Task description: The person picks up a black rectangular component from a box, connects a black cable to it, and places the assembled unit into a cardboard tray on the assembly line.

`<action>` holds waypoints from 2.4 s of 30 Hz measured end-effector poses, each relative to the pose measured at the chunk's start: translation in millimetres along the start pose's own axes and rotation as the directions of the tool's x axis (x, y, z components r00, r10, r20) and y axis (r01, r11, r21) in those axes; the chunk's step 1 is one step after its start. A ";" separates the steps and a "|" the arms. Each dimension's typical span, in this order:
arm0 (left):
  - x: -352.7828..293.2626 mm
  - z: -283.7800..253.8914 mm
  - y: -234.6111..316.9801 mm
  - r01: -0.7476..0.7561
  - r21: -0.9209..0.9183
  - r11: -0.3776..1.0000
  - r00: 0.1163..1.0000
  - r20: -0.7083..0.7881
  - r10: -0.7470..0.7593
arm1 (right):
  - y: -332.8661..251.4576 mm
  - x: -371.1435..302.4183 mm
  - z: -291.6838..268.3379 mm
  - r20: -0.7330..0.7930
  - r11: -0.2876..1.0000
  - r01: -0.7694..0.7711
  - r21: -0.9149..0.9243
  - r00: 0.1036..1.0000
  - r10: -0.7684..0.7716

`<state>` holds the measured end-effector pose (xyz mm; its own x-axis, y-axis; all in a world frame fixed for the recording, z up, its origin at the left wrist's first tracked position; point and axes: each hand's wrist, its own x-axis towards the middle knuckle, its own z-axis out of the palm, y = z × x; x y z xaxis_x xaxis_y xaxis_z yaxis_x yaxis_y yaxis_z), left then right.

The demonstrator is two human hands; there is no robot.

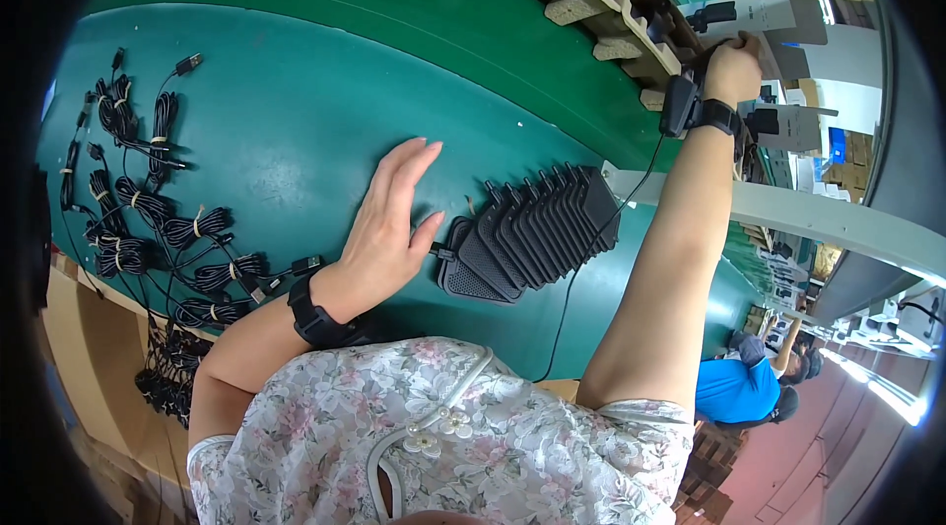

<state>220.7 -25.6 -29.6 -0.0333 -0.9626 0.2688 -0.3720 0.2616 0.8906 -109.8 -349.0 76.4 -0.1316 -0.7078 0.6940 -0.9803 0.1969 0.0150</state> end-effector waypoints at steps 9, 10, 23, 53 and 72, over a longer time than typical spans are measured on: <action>-0.3 0.1 -0.4 -0.003 0.019 1.000 1.000 0.014 0.003 | -22.4 4.6 13.9 0.187 0.941 0.201 -0.271 0.970 -0.154; -0.4 -0.1 -2.0 0.003 0.019 1.000 1.000 0.011 -0.003 | -25.0 8.3 20.7 0.227 0.923 0.256 -0.285 0.954 -0.195; -7.5 9.6 -11.4 0.007 0.032 0.999 0.998 -0.059 -0.005 | 75.7 30.7 130.4 0.337 0.823 0.550 -0.141 0.808 -0.483; -10.9 18.8 -2.4 -0.181 -0.004 0.983 0.971 -0.157 0.178 | -247.6 -214.7 -255.8 0.492 0.327 -0.569 0.754 0.160 -0.856; 7.9 -2.8 1.3 0.015 -0.744 0.668 0.983 0.134 0.128 | -121.0 -224.4 -262.1 0.545 0.350 -0.421 0.837 0.707 -0.451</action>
<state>222.6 -32.7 -25.2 -0.2049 -0.9220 0.3285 0.4407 0.2128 0.8721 77.0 -36.2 107.4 0.2692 -0.9587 0.0917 -0.4109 -0.2004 -0.8894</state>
